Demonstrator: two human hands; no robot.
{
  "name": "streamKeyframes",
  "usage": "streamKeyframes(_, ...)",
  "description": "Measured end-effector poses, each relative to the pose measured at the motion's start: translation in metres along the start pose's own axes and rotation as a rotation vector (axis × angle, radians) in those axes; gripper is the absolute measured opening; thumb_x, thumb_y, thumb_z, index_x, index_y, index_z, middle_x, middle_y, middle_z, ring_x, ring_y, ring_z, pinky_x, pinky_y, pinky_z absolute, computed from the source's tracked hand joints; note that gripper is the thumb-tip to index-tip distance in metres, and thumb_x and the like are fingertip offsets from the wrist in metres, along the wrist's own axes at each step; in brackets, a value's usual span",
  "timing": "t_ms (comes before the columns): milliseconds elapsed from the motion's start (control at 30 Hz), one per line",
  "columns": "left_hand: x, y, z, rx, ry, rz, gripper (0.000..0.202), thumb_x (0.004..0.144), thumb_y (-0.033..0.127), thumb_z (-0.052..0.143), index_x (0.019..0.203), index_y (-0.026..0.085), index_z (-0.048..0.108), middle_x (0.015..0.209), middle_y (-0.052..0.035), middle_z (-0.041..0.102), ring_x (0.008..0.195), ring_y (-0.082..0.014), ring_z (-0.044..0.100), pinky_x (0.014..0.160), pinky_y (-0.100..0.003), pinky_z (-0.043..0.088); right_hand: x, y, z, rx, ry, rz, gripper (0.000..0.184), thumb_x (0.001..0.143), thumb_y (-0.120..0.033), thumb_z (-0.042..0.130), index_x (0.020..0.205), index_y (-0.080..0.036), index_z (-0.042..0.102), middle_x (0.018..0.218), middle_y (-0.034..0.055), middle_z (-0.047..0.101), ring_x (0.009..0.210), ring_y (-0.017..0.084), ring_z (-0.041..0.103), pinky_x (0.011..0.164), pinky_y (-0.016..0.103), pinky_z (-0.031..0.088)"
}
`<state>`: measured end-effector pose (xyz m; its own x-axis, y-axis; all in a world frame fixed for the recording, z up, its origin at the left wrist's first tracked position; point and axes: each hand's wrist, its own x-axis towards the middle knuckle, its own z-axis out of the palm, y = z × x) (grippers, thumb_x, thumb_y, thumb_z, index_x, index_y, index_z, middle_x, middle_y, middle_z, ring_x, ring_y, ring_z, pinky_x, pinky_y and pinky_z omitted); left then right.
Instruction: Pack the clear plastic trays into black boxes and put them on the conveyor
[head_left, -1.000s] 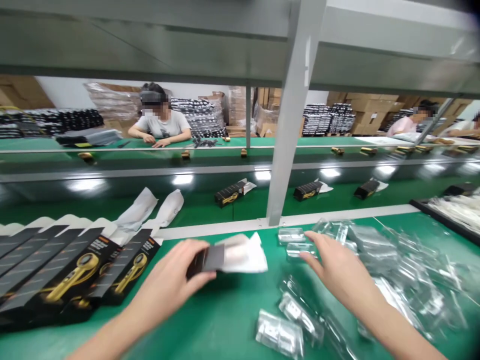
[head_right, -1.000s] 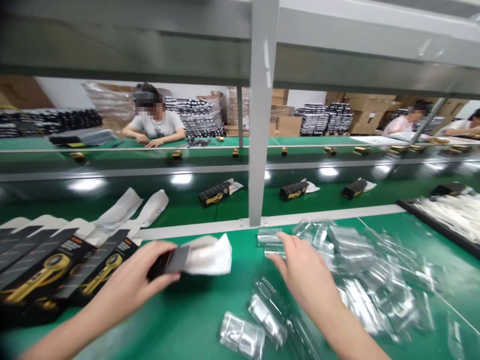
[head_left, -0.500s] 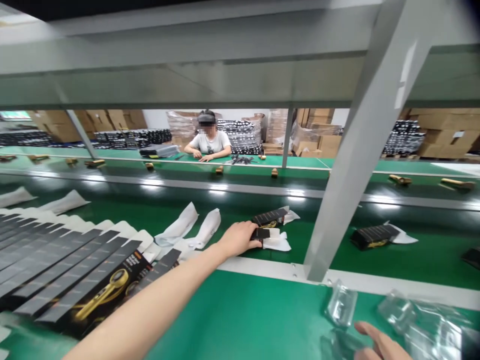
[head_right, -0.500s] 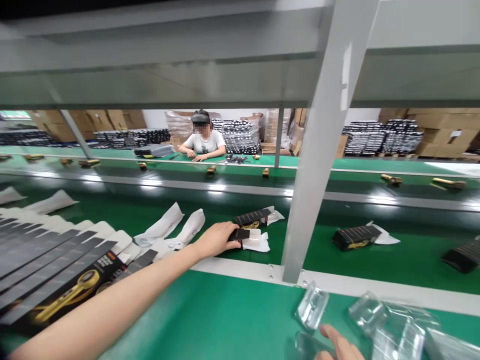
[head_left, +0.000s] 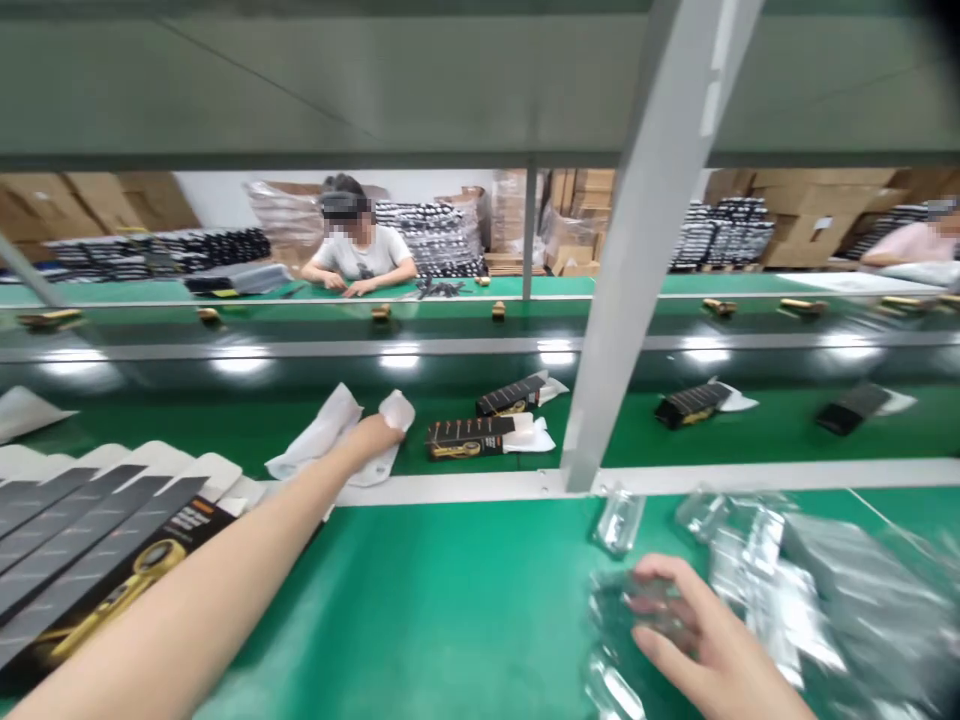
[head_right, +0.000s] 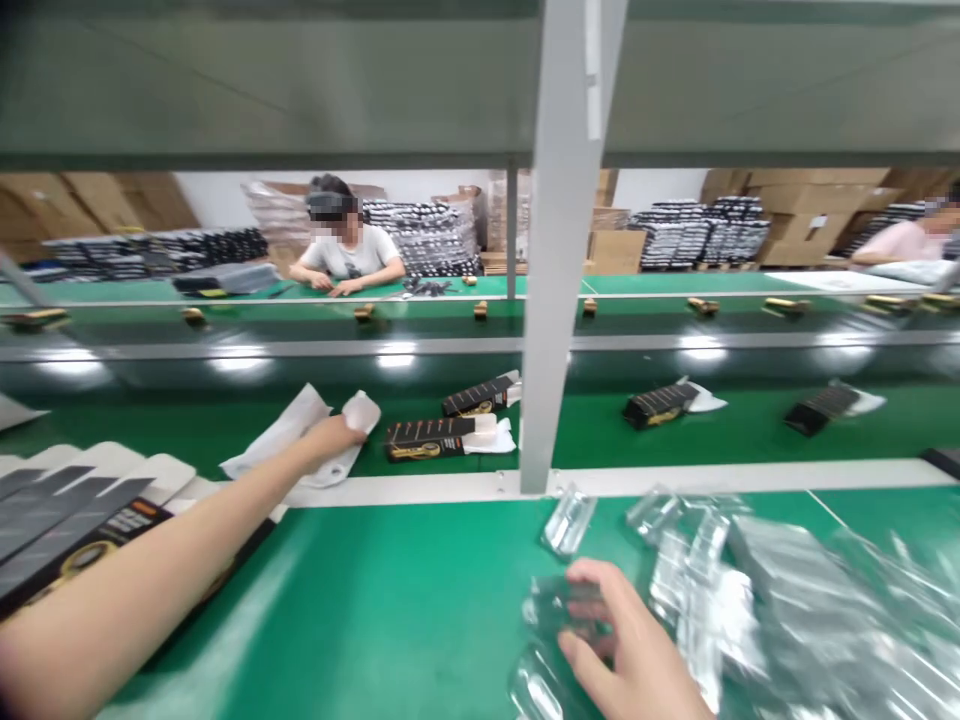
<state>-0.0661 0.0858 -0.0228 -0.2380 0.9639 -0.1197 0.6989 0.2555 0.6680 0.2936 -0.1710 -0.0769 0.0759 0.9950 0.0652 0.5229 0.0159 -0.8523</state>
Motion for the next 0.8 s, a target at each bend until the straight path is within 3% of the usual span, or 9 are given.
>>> streamKeyframes(133, -0.024, 0.013, -0.01, -0.364, -0.16, -0.053, 0.016, 0.087, 0.025, 0.055, 0.097, 0.013, 0.055, 0.08, 0.0007, 0.059, 0.064, -0.0104, 0.058, 0.059, -0.026, 0.052, -0.009, 0.003, -0.018, -0.557, -0.061, -0.208, 0.019, 0.084, -0.024, 0.051, 0.103, -0.027, 0.053, 0.121, 0.0076, 0.053, 0.098, 0.026, 0.061, 0.077, 0.04, 0.054)
streamKeyframes(233, -0.059, 0.026, -0.023, -0.616, -0.26, -0.041, 0.015, 0.08, 0.016, 0.059, 0.093, 0.015, 0.051, 0.075, 0.0009, 0.059, 0.058, -0.0107, 0.059, 0.054, -0.025, 0.052, -0.011, 0.01, -0.018, -0.764, -0.033, -0.392, 0.009, 0.086, -0.019, 0.051, 0.093, -0.023, 0.055, 0.11, 0.0093, 0.056, 0.099, 0.028, 0.058, 0.08, 0.044, 0.052)
streamKeyframes(300, -0.092, 0.031, -0.028, -0.733, -0.322, -0.045, 0.014, 0.077, 0.019, 0.061, 0.084, 0.016, 0.05, 0.065, 0.0029, 0.055, 0.046, -0.0102, 0.053, 0.042, -0.022, 0.046, -0.01, 0.011, -0.015, -0.799, -0.027, -0.429, 0.007, 0.088, -0.017, 0.049, 0.085, -0.021, 0.054, 0.102, 0.0085, 0.057, 0.093, 0.025, 0.058, 0.079, 0.043, 0.051)
streamKeyframes(367, -0.131, 0.031, -0.03, -0.817, -0.381, -0.06, 0.019, 0.079, 0.033, 0.061, 0.079, 0.017, 0.049, 0.059, 0.0039, 0.05, 0.042, -0.01, 0.049, 0.038, -0.022, 0.042, -0.01, 0.005, -0.016, -0.799, 0.001, -0.44, 0.011, 0.09, -0.018, 0.047, 0.08, -0.02, 0.052, 0.103, 0.0094, 0.057, 0.095, 0.025, 0.057, 0.08, 0.043, 0.05)
streamKeyframes(467, -0.189, 0.026, -0.025, -0.965, -0.512, -0.111, 0.03, 0.083, 0.046, 0.054, 0.093, 0.018, 0.054, 0.073, -0.0015, 0.058, 0.063, -0.0171, 0.062, 0.058, -0.032, 0.054, -0.013, -0.012, -0.026, -0.792, 0.06, -0.464, 0.015, 0.094, -0.024, 0.042, 0.081, -0.021, 0.05, 0.11, 0.0112, 0.056, 0.112, 0.029, 0.05, 0.085, 0.046, 0.046)
streamKeyframes(567, -0.235, 0.02, -0.016, -1.12, -0.625, -0.245, 0.029, 0.084, 0.04, 0.056, 0.097, 0.014, 0.057, 0.086, -0.0067, 0.061, 0.081, -0.0241, 0.064, 0.074, -0.04, 0.054, -0.018, -0.025, -0.033, -0.784, 0.085, -0.495, 0.015, 0.096, -0.029, 0.038, 0.088, -0.024, 0.049, 0.105, 0.0074, 0.059, 0.122, 0.027, 0.042, 0.088, 0.045, 0.043)
streamKeyframes(700, -0.268, 0.011, -0.006, -1.198, -0.573, -0.324, 0.025, 0.08, 0.036, 0.061, 0.088, 0.012, 0.058, 0.081, -0.0056, 0.058, 0.069, -0.0205, 0.062, 0.058, -0.033, 0.052, -0.02, -0.019, -0.025, -0.838, 0.06, -0.504, 0.016, 0.095, -0.024, 0.038, 0.083, -0.024, 0.048, 0.091, 0.0051, 0.062, 0.11, 0.025, 0.052, 0.08, 0.04, 0.045)
streamKeyframes(800, -0.276, 0.003, -0.001, -1.223, -0.527, -0.318, 0.025, 0.077, 0.036, 0.066, 0.086, 0.014, 0.057, 0.082, -0.0038, 0.057, 0.066, -0.0169, 0.06, 0.053, -0.028, 0.05, -0.018, -0.01, -0.017, -0.882, 0.096, -0.498, 0.017, 0.093, -0.022, 0.041, 0.078, -0.021, 0.049, 0.106, 0.0111, 0.06, 0.11, 0.031, 0.05, 0.08, 0.045, 0.043)
